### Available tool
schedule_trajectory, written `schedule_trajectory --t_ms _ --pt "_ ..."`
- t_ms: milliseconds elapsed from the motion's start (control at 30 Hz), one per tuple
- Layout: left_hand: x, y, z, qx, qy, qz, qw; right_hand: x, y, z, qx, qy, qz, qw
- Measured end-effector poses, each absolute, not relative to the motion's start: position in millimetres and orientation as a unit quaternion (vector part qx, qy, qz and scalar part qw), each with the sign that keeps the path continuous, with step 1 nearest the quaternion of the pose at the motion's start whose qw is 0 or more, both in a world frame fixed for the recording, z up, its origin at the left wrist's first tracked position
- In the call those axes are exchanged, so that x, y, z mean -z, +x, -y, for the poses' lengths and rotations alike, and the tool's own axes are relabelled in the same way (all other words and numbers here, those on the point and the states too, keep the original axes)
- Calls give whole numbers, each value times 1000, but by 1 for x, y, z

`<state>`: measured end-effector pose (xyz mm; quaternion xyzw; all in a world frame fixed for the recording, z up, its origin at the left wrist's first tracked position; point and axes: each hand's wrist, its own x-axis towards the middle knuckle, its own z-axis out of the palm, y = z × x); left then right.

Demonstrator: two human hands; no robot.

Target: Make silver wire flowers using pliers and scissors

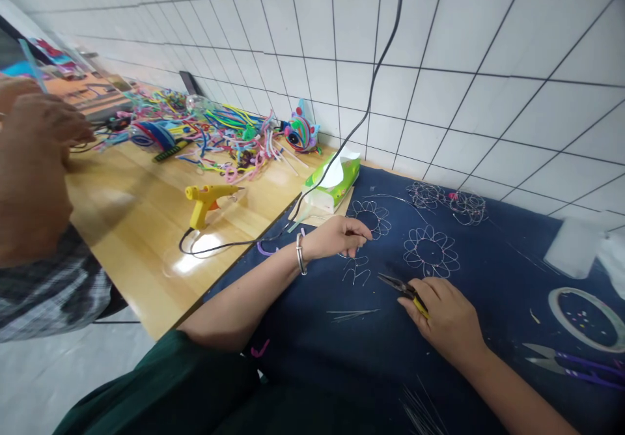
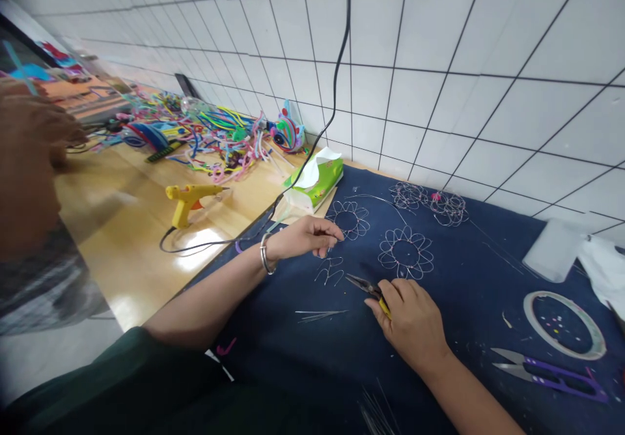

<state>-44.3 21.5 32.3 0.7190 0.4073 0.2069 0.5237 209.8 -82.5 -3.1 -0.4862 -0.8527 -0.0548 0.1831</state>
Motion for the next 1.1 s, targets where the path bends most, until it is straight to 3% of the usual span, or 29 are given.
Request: schedule_trajectory --t_ms 167,400,767,1100 --pt "-32 -35 -14 -240 658 -379 605 3 211 80 67 -487 848 199" --pt "-32 -29 -8 -233 630 -383 634 5 216 78 76 -503 840 189" --pt "-23 -25 -2 -176 698 -404 564 -2 220 76 139 -489 845 164" --pt "-15 -22 -5 -209 647 -405 611 0 220 76 118 -487 851 160"
